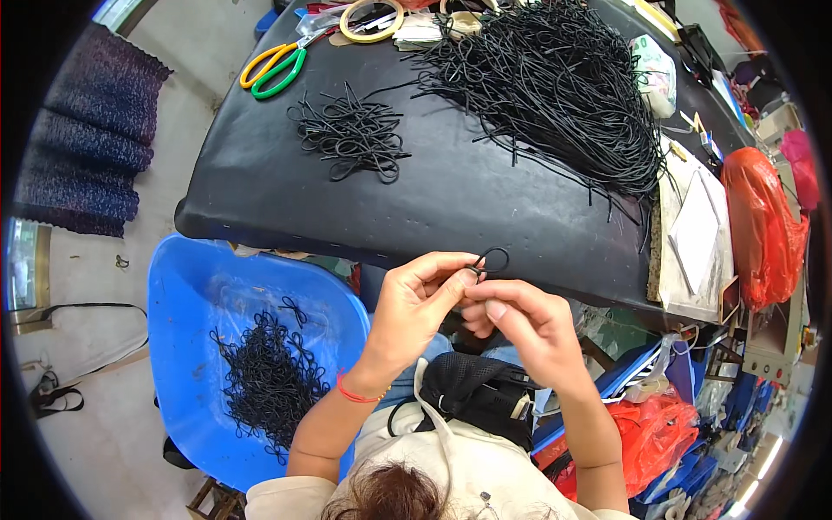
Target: The person repeatedly picks up black cords from a table, ties them into knots by hand, and places the finished knots into a blue bin. The process is continuous and repetitive throughout the clip.
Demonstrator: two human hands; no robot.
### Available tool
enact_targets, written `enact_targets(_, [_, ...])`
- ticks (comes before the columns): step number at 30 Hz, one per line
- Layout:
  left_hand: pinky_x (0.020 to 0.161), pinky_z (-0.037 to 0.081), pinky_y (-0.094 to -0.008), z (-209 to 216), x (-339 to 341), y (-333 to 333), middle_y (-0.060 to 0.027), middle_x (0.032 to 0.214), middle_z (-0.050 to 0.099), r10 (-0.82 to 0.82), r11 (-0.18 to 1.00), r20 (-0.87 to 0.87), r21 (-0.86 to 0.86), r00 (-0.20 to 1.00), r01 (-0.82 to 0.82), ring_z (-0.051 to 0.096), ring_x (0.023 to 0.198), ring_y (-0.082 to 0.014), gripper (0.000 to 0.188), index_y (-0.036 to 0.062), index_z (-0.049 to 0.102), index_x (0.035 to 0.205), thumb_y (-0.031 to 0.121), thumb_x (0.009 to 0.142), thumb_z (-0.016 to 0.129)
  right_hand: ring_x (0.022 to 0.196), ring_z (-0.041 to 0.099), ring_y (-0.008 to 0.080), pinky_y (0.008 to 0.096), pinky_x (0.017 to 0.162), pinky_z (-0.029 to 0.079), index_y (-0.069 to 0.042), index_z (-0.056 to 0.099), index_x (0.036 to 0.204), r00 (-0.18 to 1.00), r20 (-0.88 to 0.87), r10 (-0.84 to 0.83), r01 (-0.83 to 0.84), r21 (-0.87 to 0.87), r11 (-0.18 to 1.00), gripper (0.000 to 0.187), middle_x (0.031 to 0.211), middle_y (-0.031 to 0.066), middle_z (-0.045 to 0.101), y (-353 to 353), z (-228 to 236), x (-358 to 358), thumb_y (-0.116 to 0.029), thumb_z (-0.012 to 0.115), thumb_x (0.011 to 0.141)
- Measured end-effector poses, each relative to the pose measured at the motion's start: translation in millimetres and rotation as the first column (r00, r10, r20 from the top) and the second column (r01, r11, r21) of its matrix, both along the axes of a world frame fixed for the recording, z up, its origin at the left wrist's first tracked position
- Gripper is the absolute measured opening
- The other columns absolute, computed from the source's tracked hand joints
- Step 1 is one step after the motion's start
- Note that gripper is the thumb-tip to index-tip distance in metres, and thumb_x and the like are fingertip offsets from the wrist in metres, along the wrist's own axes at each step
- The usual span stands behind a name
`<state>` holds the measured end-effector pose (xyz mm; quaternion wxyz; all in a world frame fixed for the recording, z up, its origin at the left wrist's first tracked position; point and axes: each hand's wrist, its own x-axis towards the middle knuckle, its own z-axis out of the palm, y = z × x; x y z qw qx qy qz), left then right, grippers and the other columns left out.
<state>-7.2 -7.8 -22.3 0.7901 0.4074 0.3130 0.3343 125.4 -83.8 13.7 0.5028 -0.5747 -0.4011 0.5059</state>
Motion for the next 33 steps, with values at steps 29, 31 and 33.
enact_targets(29, [0.07, 0.048, -0.0234, 7.3, -6.1, -6.7, -0.0086, 0.082, 0.065, -0.199, 0.893, -0.376, 0.312, 0.905, 0.325, 0.06, 0.076, -0.0103, 0.021, -0.0042, 0.059, 0.098, 0.002, 0.078, 0.063, 0.067, 0.049, 0.0032, 0.0187, 0.06, 0.04, -0.002, 0.054, 0.084, 0.97, -0.106, -0.217, 0.207, -0.099, 0.973, 0.015, 0.072, -0.0018, 0.055, 15.7, -17.7, 1.7, -0.015, 0.061, 0.084])
enact_targets(31, [0.069, 0.047, -0.0234, 10.5, -5.4, -9.4, -0.0073, 0.085, 0.064, -0.219, 0.85, -0.426, 0.358, 0.878, 0.386, 0.06, 0.078, -0.0107, 0.018, -0.0038, 0.059, 0.096, 0.002, 0.08, 0.062, 0.065, 0.047, 0.003, 0.0183, 0.06, 0.04, -0.003, 0.052, 0.084, 0.966, -0.078, -0.248, 0.238, -0.12, 0.964, 0.015, 0.071, -0.0027, 0.053, 17.2, -20.8, 4.4, -0.015, 0.06, 0.085])
enact_targets(33, [0.069, 0.047, -0.0231, 7.3, -5.1, -7.7, -0.0069, 0.084, 0.064, -0.226, 0.913, -0.331, 0.255, 0.916, 0.318, 0.06, 0.079, -0.0103, 0.016, -0.0035, 0.059, 0.095, 0.003, 0.08, 0.062, 0.063, 0.045, 0.0027, 0.0177, 0.059, 0.039, -0.004, 0.049, 0.084, 0.957, -0.094, -0.274, 0.266, -0.095, 0.959, 0.017, 0.07, -0.0032, 0.05, 17.9, -21.4, 3.8, -0.017, 0.059, 0.086])
